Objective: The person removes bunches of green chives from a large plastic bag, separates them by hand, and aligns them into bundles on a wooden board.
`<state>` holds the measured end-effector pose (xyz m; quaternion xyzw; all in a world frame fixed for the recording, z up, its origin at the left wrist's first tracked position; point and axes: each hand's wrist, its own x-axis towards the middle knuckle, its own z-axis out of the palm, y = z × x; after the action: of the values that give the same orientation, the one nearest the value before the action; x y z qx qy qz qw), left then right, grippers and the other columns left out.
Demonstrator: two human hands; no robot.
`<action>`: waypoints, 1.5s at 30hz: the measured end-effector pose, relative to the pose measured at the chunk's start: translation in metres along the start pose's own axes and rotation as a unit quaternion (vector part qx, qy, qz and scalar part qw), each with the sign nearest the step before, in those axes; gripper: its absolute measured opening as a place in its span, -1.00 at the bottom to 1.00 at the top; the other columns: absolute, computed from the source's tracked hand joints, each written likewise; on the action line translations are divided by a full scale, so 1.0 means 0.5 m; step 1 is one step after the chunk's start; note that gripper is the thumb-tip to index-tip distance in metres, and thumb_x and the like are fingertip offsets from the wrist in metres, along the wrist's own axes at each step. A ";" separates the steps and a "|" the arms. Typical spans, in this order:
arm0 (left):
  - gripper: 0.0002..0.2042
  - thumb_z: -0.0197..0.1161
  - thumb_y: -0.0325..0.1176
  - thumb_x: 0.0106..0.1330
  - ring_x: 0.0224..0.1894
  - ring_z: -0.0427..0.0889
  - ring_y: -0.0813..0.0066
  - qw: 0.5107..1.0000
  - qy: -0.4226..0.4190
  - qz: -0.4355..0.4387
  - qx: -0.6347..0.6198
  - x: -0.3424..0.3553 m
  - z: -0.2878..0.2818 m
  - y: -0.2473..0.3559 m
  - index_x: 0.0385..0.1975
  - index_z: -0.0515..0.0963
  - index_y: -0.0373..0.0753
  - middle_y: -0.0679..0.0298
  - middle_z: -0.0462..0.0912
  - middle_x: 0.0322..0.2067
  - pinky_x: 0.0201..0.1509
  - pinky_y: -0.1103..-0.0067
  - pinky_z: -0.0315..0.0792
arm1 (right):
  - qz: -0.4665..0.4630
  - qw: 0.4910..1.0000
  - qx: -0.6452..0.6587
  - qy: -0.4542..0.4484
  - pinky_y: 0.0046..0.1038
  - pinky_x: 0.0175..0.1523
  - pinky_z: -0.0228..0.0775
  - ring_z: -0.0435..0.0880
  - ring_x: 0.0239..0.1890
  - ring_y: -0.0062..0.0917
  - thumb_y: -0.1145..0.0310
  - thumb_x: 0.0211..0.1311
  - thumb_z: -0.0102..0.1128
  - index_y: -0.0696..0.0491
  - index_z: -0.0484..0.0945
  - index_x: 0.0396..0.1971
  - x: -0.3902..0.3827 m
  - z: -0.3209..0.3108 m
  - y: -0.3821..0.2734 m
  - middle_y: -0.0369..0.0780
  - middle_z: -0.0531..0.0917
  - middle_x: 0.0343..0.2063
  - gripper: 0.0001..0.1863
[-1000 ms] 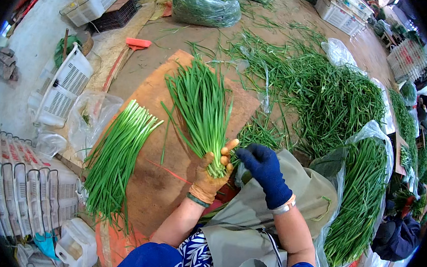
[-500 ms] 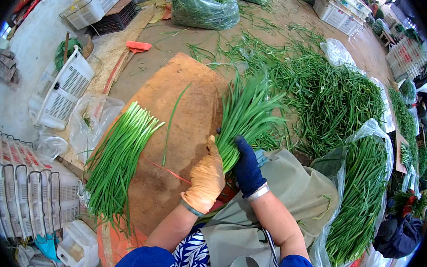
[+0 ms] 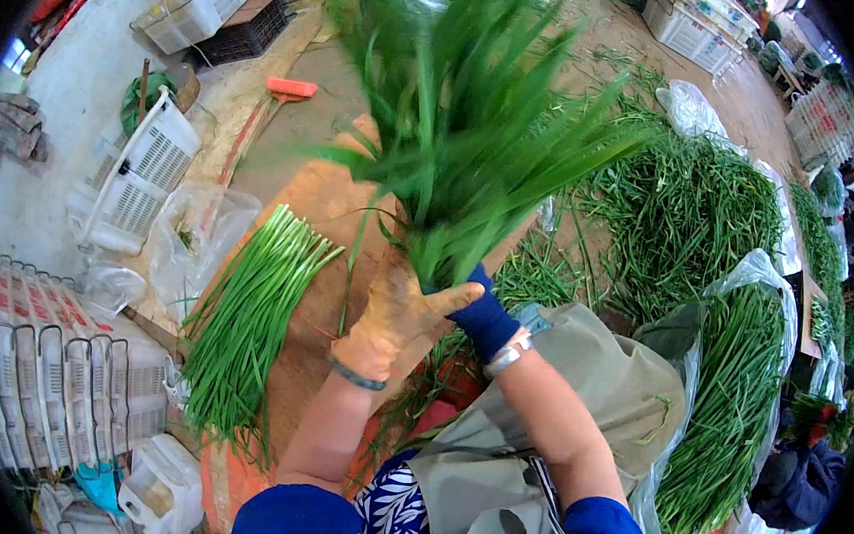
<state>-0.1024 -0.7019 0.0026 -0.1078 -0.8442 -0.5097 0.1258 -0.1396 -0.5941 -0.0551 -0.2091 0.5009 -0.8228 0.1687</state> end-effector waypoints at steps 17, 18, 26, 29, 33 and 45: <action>-0.28 0.08 0.11 0.15 0.12 0.29 0.34 0.842 -0.076 -0.312 -0.434 -0.111 -0.052 -0.025 0.16 0.11 -0.31 0.09 0.31 0.08 0.19 0.46 0.14 | 0.172 0.871 0.459 0.012 -0.32 -0.14 0.41 0.56 -0.32 -0.40 0.19 -0.12 0.16 0.12 0.23 0.06 -0.121 -0.003 -0.057 -0.22 0.54 -0.33 -0.32; -0.28 0.10 0.08 0.15 0.11 0.30 0.37 0.837 -0.093 -0.286 -0.458 -0.123 -0.038 -0.035 0.16 0.11 -0.33 0.11 0.32 0.06 0.17 0.49 0.16 | 0.190 0.871 0.454 0.004 -0.31 -0.13 0.41 0.56 -0.32 -0.37 0.20 -0.13 0.16 0.13 0.23 0.06 -0.131 0.006 -0.063 -0.21 0.54 -0.33 -0.33; -0.19 0.24 -0.09 0.09 0.19 0.14 0.38 0.910 -0.037 -0.164 -0.380 -0.079 -0.012 0.021 0.19 -0.04 -0.43 0.06 0.16 0.15 0.25 0.52 -0.01 | 0.300 0.857 0.418 -0.020 -0.27 -0.13 0.43 0.57 -0.31 -0.31 0.27 -0.18 0.17 0.15 0.27 0.02 -0.160 0.013 -0.046 -0.15 0.55 -0.33 -0.34; -0.31 0.23 -0.29 0.13 0.21 0.16 0.31 0.936 0.090 -0.148 -0.306 -0.072 -0.042 0.048 0.17 0.01 -0.43 0.00 0.21 0.14 0.24 0.48 0.04 | 0.281 0.847 0.449 -0.034 -0.29 -0.16 0.43 0.56 -0.32 -0.32 0.26 -0.19 0.18 0.16 0.26 0.02 -0.156 0.025 -0.043 -0.17 0.53 -0.35 -0.33; -0.61 0.12 -0.50 0.17 -0.10 0.47 0.49 0.991 0.037 -0.053 -0.121 -0.096 -0.089 0.069 0.03 0.32 -0.38 0.17 0.46 -0.07 -0.04 0.64 0.34 | 0.270 0.854 0.443 -0.031 -0.30 -0.17 0.44 0.56 -0.33 -0.33 0.26 -0.16 0.16 0.17 0.29 0.00 -0.155 0.030 -0.054 -0.16 0.53 -0.34 -0.37; -0.87 0.28 -0.51 -0.02 -0.52 0.51 0.48 0.998 0.038 -0.041 0.025 -0.153 0.021 0.116 -0.44 0.56 -0.30 0.24 0.51 -0.55 -0.45 0.61 0.37 | 0.227 0.851 0.473 -0.023 -0.39 -0.06 0.41 0.56 -0.24 -0.39 0.30 -0.12 0.12 0.18 0.23 0.07 -0.176 -0.020 -0.039 -0.14 0.54 -0.26 -0.34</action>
<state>-0.0132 -0.6704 0.0214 -0.0506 -0.8549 -0.4971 0.1398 -0.0708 -0.5350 -0.0574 -0.0038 0.0811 -0.8940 0.4406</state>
